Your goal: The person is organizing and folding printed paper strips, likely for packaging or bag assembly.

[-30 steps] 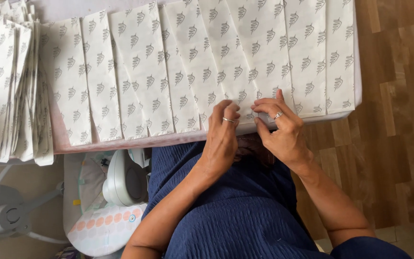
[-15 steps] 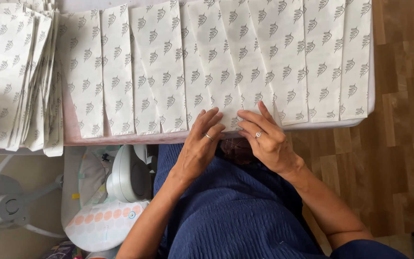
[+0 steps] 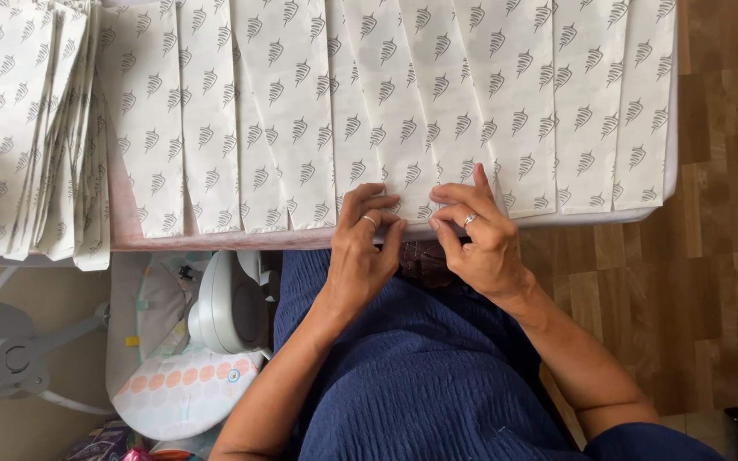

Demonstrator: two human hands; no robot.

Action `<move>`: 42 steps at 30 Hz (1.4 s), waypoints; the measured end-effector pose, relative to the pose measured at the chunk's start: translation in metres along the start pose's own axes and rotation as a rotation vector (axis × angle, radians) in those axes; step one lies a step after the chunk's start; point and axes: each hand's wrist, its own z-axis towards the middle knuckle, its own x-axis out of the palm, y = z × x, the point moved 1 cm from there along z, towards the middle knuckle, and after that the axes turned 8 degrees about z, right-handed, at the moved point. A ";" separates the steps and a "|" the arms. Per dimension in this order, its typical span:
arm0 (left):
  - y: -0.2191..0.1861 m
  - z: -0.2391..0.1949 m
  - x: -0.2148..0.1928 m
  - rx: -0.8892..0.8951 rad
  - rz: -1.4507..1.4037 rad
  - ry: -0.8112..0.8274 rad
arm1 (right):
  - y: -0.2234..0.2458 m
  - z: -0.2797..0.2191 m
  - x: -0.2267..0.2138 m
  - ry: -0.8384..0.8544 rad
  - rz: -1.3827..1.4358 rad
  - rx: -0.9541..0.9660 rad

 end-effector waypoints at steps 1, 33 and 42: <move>-0.002 0.002 -0.002 -0.002 0.000 0.002 | 0.002 0.002 -0.001 0.001 0.000 0.002; 0.009 -0.022 -0.017 0.193 0.174 -0.254 | 0.029 0.017 0.017 0.014 -0.038 -0.082; 0.045 -0.018 -0.048 0.330 0.258 -0.092 | 0.020 0.014 0.049 0.126 -0.107 -0.242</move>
